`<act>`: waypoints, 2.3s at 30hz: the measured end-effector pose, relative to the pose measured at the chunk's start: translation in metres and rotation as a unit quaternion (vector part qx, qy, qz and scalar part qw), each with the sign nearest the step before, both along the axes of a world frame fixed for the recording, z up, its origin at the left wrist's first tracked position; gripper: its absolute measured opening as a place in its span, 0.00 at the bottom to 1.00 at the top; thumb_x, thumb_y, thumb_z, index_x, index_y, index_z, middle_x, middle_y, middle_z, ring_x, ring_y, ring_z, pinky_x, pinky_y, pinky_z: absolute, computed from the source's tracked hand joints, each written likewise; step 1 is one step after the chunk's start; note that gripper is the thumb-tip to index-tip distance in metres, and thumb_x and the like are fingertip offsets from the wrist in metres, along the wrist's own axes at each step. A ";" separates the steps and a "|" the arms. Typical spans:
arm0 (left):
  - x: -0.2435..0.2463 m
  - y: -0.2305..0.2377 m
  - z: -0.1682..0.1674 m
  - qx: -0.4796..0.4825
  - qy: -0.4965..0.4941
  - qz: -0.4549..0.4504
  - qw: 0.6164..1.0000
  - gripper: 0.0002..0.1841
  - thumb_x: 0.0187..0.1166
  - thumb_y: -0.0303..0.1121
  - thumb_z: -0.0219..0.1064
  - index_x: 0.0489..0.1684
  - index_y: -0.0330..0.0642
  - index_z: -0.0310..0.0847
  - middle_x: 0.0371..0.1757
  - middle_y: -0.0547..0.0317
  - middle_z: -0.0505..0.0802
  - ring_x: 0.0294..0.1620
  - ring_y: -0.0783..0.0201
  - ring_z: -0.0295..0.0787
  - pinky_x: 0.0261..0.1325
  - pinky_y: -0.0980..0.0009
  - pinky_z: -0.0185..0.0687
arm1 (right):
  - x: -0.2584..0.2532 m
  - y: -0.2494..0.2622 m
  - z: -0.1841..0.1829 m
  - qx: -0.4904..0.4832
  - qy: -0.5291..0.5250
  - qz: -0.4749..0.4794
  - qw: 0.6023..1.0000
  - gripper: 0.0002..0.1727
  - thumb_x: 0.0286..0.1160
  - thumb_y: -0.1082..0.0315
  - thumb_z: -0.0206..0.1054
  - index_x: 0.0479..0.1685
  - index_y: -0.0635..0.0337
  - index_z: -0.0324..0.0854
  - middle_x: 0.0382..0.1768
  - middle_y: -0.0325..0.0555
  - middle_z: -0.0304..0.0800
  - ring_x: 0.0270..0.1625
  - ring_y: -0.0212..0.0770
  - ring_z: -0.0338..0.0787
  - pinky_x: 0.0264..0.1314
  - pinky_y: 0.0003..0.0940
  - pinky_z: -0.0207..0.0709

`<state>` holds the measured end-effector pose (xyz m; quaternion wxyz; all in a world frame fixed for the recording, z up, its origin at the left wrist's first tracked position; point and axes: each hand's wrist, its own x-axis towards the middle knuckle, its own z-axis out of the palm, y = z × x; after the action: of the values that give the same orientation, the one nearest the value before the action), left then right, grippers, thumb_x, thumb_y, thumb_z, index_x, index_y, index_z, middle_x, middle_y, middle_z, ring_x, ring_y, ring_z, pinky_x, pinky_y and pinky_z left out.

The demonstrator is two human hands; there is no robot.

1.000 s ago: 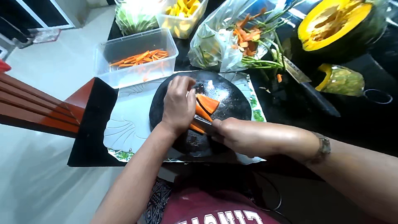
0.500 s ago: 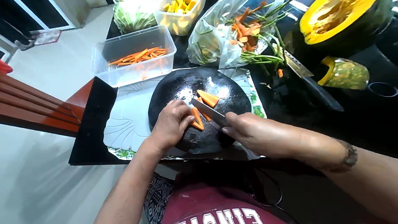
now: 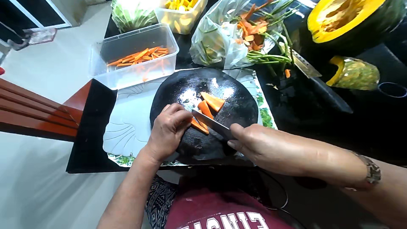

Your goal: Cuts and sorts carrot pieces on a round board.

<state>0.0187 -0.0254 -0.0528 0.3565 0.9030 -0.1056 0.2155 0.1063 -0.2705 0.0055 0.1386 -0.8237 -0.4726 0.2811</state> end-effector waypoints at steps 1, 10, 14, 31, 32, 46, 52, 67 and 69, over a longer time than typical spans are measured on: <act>0.000 0.000 -0.001 -0.003 -0.008 -0.006 1.000 0.05 0.71 0.22 0.72 0.40 0.36 0.93 0.44 0.53 0.91 0.53 0.60 0.87 0.61 0.67 0.81 | 0.001 0.000 0.001 -0.019 0.003 -0.001 1.000 0.11 0.92 0.62 0.52 0.39 0.56 0.70 0.17 0.35 0.68 0.20 0.33 0.74 0.23 0.32 0.69; -0.001 -0.002 -0.006 -0.008 -0.061 -0.001 0.998 0.07 0.76 0.22 0.67 0.32 0.34 0.92 0.39 0.52 0.93 0.49 0.62 0.88 0.58 0.70 0.80 | 0.006 -0.002 -0.001 0.025 -0.029 -0.019 0.999 0.11 0.90 0.61 0.52 0.37 0.54 0.70 0.15 0.32 0.67 0.18 0.29 0.73 0.20 0.29 0.66; 0.003 0.002 -0.003 0.023 -0.073 -0.013 0.997 0.09 0.76 0.20 0.64 0.32 0.35 0.92 0.40 0.52 0.92 0.49 0.60 0.86 0.57 0.69 0.80 | 0.011 0.001 -0.001 0.041 -0.009 0.004 0.999 0.13 0.91 0.60 0.53 0.36 0.53 0.70 0.14 0.30 0.66 0.15 0.27 0.71 0.18 0.25 0.64; 0.010 0.006 -0.006 0.037 -0.099 -0.013 0.994 0.07 0.74 0.18 0.66 0.32 0.33 0.92 0.39 0.49 0.91 0.48 0.59 0.86 0.55 0.70 0.81 | 0.026 0.008 -0.005 0.023 -0.002 0.038 0.999 0.12 0.90 0.59 0.52 0.36 0.51 0.71 0.15 0.29 0.67 0.17 0.26 0.72 0.19 0.25 0.65; 0.010 0.006 -0.006 0.040 -0.100 -0.011 0.994 0.07 0.74 0.18 0.66 0.32 0.33 0.92 0.39 0.49 0.91 0.48 0.59 0.86 0.55 0.70 0.81 | 0.027 0.008 -0.005 0.019 -0.003 0.043 0.999 0.12 0.90 0.59 0.52 0.36 0.51 0.71 0.15 0.29 0.67 0.17 0.26 0.72 0.19 0.25 0.65; 0.009 0.003 -0.006 0.085 -0.104 -0.006 0.991 0.07 0.74 0.18 0.66 0.35 0.30 0.92 0.41 0.45 0.93 0.49 0.55 0.90 0.58 0.67 0.84 | 0.024 0.017 0.002 -0.065 -0.010 0.062 0.996 0.07 0.90 0.63 0.55 0.42 0.54 0.70 0.20 0.34 0.72 0.22 0.32 0.79 0.24 0.31 0.73; 0.010 0.002 -0.006 0.100 -0.114 -0.014 0.988 0.08 0.75 0.18 0.64 0.34 0.29 0.91 0.40 0.44 0.93 0.49 0.53 0.90 0.58 0.66 0.85 | 0.008 0.010 0.009 -0.116 -0.023 0.035 0.992 0.07 0.89 0.63 0.56 0.43 0.56 0.71 0.22 0.38 0.74 0.25 0.38 0.82 0.27 0.37 0.76; 0.010 0.002 -0.007 0.126 -0.126 0.009 0.984 0.08 0.76 0.19 0.63 0.32 0.30 0.90 0.40 0.45 0.93 0.47 0.53 0.91 0.57 0.66 0.85 | 0.007 0.025 0.013 -0.106 0.109 -0.036 0.988 0.10 0.94 0.63 0.51 0.47 0.60 0.70 0.22 0.41 0.73 0.17 0.33 0.75 0.22 0.30 0.73; 0.010 0.004 -0.008 0.134 -0.129 0.015 0.982 0.08 0.75 0.20 0.64 0.32 0.30 0.90 0.40 0.45 0.93 0.47 0.53 0.91 0.57 0.65 0.86 | 0.007 0.031 0.013 -0.099 0.109 -0.044 0.988 0.10 0.94 0.63 0.52 0.48 0.60 0.71 0.22 0.42 0.74 0.16 0.34 0.76 0.22 0.31 0.74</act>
<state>0.0283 -0.0212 -0.0604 0.2123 0.9087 -0.1646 0.3196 0.1130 -0.2392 0.0181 0.1197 -0.8174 -0.3883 0.4083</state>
